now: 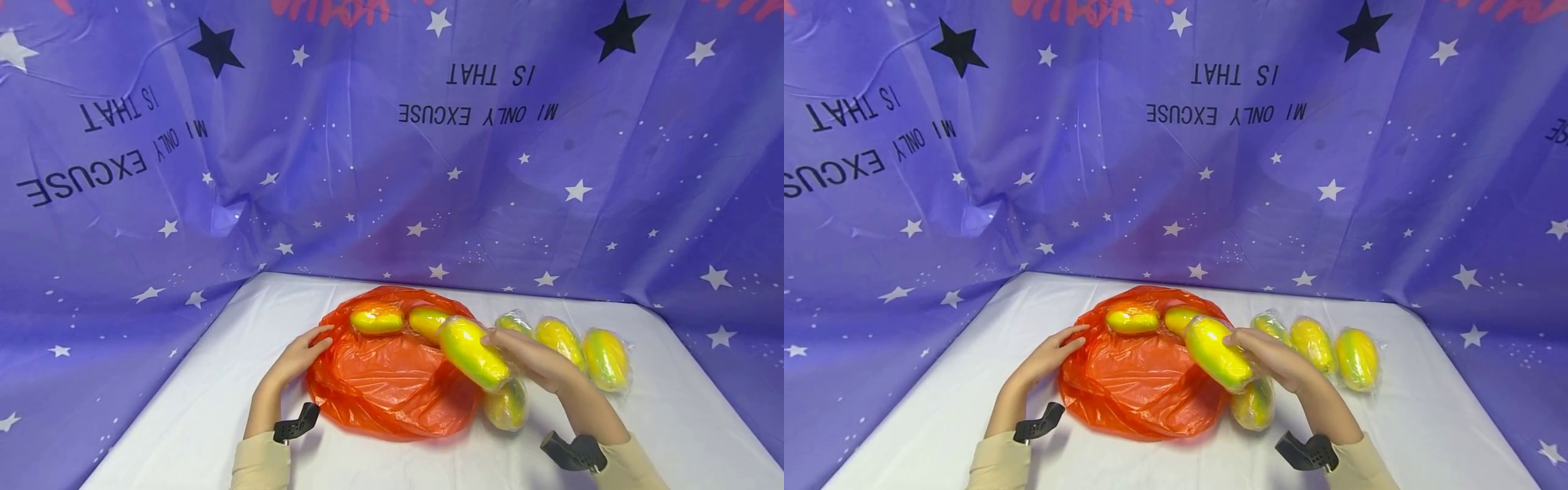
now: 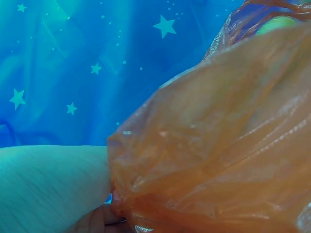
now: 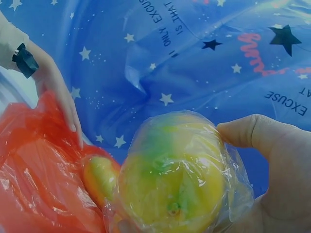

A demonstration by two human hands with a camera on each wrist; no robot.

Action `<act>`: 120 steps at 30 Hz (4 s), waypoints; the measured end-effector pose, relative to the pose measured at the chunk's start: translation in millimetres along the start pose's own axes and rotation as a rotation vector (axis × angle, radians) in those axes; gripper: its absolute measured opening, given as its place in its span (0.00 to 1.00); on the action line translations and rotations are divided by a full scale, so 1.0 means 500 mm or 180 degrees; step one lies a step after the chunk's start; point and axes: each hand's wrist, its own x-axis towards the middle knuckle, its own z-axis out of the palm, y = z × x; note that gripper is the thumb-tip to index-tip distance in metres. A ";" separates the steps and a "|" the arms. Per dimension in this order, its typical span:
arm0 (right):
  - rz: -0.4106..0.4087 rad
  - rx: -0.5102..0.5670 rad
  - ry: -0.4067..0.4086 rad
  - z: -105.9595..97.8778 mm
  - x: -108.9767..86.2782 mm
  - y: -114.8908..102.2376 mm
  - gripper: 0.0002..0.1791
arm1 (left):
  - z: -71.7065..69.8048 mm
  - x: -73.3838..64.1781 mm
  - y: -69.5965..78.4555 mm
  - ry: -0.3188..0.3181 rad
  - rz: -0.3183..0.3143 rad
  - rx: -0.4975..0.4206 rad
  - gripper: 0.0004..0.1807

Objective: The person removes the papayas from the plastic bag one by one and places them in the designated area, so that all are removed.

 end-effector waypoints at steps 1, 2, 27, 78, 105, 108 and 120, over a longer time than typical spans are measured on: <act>0.0024 -0.0008 0.0023 -0.001 -0.004 0.000 0.36 | 0.000 0.000 0.000 0.0002 -0.0002 -0.0002 0.24; 0.0044 -0.0012 0.0053 -0.003 -0.007 0.001 0.38 | 0.000 -0.001 0.000 0.0004 -0.0003 -0.0005 0.24; -0.0004 -0.0026 0.0251 -0.053 -0.090 0.046 0.31 | 0.003 -0.003 0.002 0.0015 0.0021 0.0026 0.24; 0.0538 -0.0435 0.0224 -0.150 -0.154 0.114 0.44 | 0.003 -0.007 0.004 -0.0008 0.0005 -0.0001 0.24; 0.0601 -0.0485 -0.0027 -0.161 -0.159 0.130 0.43 | 0.002 0.000 0.002 0.0009 -0.0001 0.0046 0.24; 0.0600 -0.0472 -0.0032 -0.163 -0.160 0.133 0.42 | 0.003 -0.003 0.005 0.0014 0.0008 0.0039 0.24; 0.0634 -0.0347 -0.0196 -0.158 -0.150 0.143 0.20 | 0.007 -0.004 0.003 -0.0001 -0.0027 0.0029 0.24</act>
